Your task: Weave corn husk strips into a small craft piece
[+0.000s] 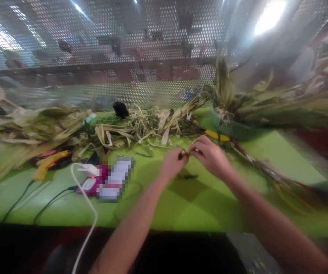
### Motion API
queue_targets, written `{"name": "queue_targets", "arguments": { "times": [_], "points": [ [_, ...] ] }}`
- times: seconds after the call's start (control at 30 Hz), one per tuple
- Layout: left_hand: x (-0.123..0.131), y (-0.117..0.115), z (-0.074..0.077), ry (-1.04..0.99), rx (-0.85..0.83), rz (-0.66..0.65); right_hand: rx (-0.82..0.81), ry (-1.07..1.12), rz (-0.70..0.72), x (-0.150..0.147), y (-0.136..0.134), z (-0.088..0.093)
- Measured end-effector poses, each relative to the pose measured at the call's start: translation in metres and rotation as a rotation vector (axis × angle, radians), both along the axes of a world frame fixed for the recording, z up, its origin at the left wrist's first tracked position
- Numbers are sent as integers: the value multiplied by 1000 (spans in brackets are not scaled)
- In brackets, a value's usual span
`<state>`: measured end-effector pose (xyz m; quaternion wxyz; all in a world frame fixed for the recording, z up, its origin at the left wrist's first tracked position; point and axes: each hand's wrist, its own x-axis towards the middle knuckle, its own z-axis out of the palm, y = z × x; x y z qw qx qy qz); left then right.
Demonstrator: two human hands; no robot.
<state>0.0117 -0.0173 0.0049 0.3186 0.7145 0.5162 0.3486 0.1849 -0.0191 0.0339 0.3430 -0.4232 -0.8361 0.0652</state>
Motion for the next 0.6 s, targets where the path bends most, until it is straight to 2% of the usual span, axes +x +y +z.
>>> {"name": "queue_targets", "arguments": {
  "times": [0.33, 0.6],
  "points": [
    [-2, 0, -9, 16, 9, -46, 155, -175, -92, -7, -6, -12],
    [-4, 1, -5, 75, 26, -69, 171, -284, -13, -9, -10, -9]
  ]
}}
